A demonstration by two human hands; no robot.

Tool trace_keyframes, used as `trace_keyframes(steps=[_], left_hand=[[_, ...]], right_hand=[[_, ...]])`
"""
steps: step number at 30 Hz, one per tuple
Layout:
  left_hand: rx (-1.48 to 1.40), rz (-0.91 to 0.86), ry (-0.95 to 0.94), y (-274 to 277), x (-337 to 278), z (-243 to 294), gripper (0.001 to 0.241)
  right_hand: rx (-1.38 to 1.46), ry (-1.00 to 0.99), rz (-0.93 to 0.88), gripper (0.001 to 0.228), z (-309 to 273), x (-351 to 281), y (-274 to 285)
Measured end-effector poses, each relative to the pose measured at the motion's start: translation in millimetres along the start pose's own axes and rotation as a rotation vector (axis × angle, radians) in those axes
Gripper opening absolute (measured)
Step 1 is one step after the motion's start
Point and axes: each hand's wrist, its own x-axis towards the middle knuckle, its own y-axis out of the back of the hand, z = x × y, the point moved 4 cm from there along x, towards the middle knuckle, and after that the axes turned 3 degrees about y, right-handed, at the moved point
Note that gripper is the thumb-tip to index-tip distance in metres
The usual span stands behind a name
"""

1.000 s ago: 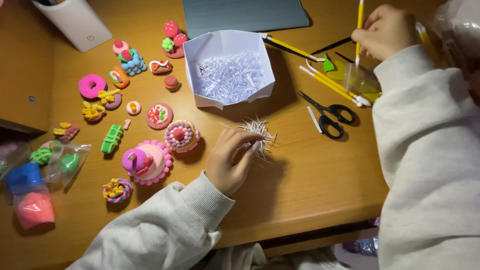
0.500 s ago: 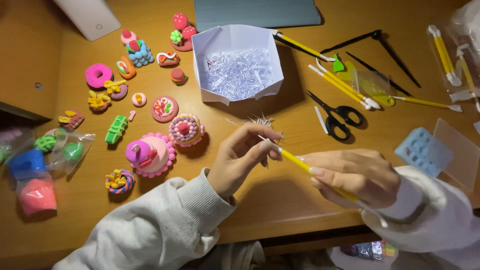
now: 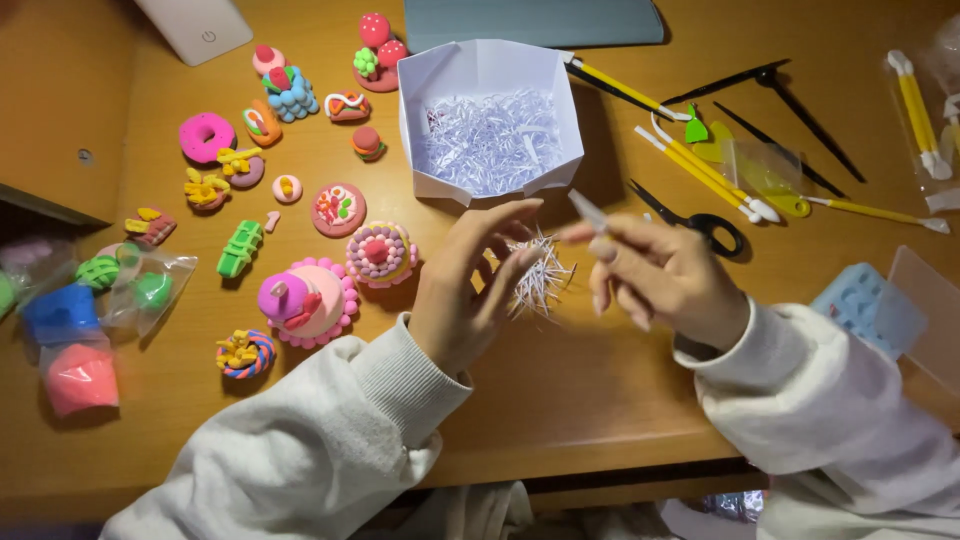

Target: Cutting thin strips and using a fine tool to arrange them as decorations for miniature clay pastries

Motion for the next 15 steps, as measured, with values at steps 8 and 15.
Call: trace_keyframes(steps=[8,15], left_hand=[[0.694,-0.177,-0.191,-11,-19,-32,0.037],[0.69,-0.185,-0.19,-16,-21,-31,0.031]], right_hand=[[-0.175,0.161,0.124,0.04,13,9,14],[-0.748,-0.244,0.046,0.013,29,7,24]])
